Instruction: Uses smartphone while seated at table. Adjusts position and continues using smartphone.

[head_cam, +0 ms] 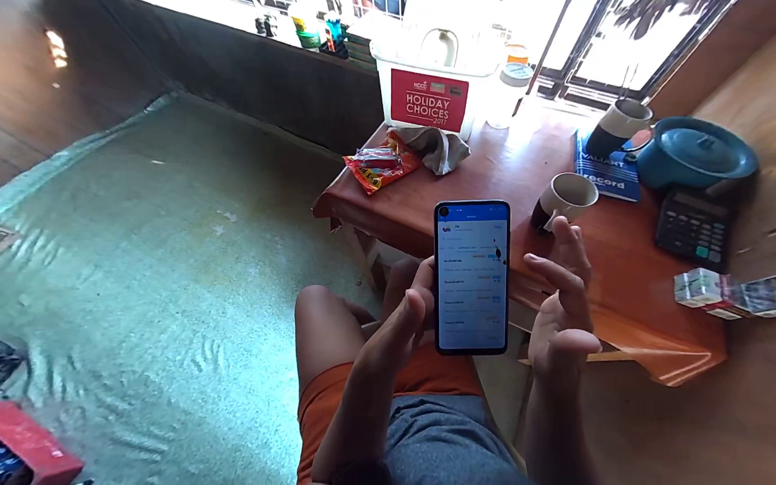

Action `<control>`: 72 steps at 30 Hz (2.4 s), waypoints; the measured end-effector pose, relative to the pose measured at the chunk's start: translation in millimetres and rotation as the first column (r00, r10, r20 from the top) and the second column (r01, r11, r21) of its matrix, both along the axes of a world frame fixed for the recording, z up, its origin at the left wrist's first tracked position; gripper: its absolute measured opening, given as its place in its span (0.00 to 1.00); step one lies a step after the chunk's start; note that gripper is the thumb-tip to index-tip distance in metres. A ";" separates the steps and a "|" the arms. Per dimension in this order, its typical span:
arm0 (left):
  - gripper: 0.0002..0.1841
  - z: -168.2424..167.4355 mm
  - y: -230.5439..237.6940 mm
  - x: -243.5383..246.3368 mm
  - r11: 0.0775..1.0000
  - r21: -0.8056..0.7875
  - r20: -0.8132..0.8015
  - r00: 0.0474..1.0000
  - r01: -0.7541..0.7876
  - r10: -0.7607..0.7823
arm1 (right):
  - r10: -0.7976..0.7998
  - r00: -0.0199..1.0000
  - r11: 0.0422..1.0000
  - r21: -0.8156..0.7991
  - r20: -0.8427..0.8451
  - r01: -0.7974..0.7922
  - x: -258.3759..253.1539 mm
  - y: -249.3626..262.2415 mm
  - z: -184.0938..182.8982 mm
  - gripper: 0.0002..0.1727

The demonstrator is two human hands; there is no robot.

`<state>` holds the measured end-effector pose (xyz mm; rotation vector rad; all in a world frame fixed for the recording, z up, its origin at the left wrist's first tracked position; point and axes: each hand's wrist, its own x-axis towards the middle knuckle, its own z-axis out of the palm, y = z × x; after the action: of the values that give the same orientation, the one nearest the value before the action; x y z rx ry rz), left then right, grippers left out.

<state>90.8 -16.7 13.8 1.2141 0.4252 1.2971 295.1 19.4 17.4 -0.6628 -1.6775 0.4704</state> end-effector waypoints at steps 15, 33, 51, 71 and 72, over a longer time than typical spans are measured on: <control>0.53 -0.9 -0.5 -2.2 1.000 -0.002 0.003 1.000 0.005 -0.005 | 0.134 0.991 0.988 -0.075 -0.007 -0.134 4.0 0.8 -2.7 0.42; 0.54 -0.7 -1.7 -2.1 1.000 0.010 -0.010 1.000 -0.022 0.022 | 0.145 0.988 0.986 -0.096 0.059 -0.139 2.1 0.1 -2.2 0.47; 0.52 4.8 -6.0 1.0 0.998 -0.029 0.019 0.998 -0.064 0.064 | 0.278 0.959 0.952 -0.121 -0.048 -0.282 3.5 0.3 -1.9 0.46; 0.54 -4.0 -2.0 -5.5 0.999 -0.012 -0.005 1.000 -0.030 0.030 | 0.300 0.954 0.946 -0.118 -0.031 -0.301 7.5 1.2 -3.3 0.44; 0.54 -3.9 -2.0 -5.4 0.999 -0.014 -0.001 1.000 -0.030 0.030 | 0.305 0.952 0.944 -0.122 -0.029 -0.307 7.8 1.4 -3.6 0.44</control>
<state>85.4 -18.7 9.9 1.2002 0.4544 1.3173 302.8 20.8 13.8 -0.4883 -1.7601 0.8045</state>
